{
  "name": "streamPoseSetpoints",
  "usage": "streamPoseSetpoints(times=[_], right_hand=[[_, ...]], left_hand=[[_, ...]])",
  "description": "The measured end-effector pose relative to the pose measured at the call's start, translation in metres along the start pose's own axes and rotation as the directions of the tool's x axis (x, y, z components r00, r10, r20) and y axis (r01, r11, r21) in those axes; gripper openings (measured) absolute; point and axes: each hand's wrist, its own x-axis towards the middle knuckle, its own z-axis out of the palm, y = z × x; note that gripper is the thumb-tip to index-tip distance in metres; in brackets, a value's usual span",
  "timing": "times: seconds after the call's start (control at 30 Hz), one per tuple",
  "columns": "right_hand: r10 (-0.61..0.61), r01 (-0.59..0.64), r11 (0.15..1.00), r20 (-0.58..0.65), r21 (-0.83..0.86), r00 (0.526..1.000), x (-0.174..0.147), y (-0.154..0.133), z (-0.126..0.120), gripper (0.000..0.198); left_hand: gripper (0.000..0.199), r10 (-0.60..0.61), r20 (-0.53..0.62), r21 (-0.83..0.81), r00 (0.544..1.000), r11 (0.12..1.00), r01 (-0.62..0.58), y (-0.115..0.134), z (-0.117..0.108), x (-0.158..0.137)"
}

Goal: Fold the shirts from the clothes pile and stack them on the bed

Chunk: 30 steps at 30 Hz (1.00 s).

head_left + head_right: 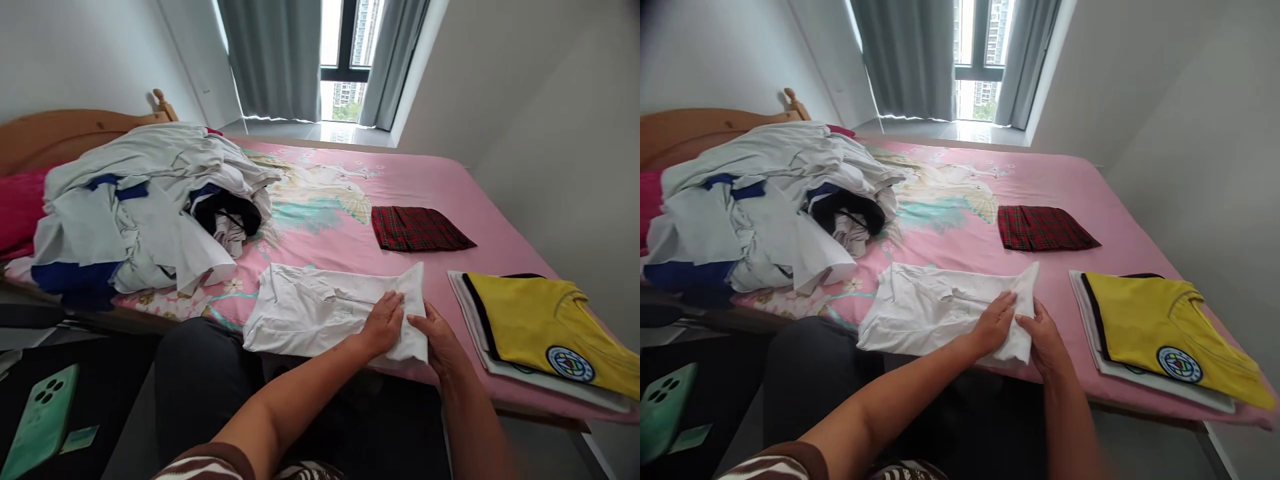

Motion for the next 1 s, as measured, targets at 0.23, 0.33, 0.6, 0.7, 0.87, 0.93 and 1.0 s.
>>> streamPoseSetpoints(times=[0.23, 0.33, 0.6, 0.7, 0.87, 0.93, 1.0], right_hand=[[-0.125, 0.164, 0.875, 0.115, -0.455, 0.986, 0.014, 0.049, 0.180, 0.077], [-0.062, 0.190, 0.723, 0.212, -0.664, 0.975, 0.027, 0.095, 0.227, 0.075], [-0.003, 0.097, 0.811, 0.162, -0.577, 0.987, 0.025, 0.090, 0.203, 0.051], [-0.174, 0.248, 0.697, 0.177, -0.673, 0.969, 0.028, 0.078, 0.194, 0.036], [-0.324, 0.476, 0.358, 0.372, -0.803, 0.870, 0.075, 0.072, 0.212, 0.032], [-0.284, 0.480, 0.241, 0.411, -0.844, 0.866, 0.103, 0.071, 0.224, 0.036], [-0.205, 0.430, 0.168, 0.395, -0.887, 0.895, 0.128, 0.073, 0.235, 0.036]], left_hand=[[0.042, -0.396, -0.348, -0.577, 0.850, 0.805, 0.139, -0.027, -0.170, -0.067], [0.039, -0.555, -0.362, -0.723, 0.749, 0.674, 0.150, -0.053, -0.217, -0.092], [0.048, -0.396, -0.436, -0.266, 0.808, 0.915, 0.305, -0.047, -0.236, -0.110], [0.059, -0.218, -0.586, 0.187, 0.780, 0.901, 0.392, -0.038, -0.239, -0.116], [0.045, -0.298, -0.420, 0.437, 0.857, 0.761, 0.479, -0.027, -0.234, -0.139], [0.044, -0.319, -0.413, 0.482, 0.853, 0.718, 0.502, -0.024, -0.229, -0.149], [0.042, -0.339, -0.411, 0.500, 0.846, 0.693, 0.520, -0.022, -0.224, -0.156]])
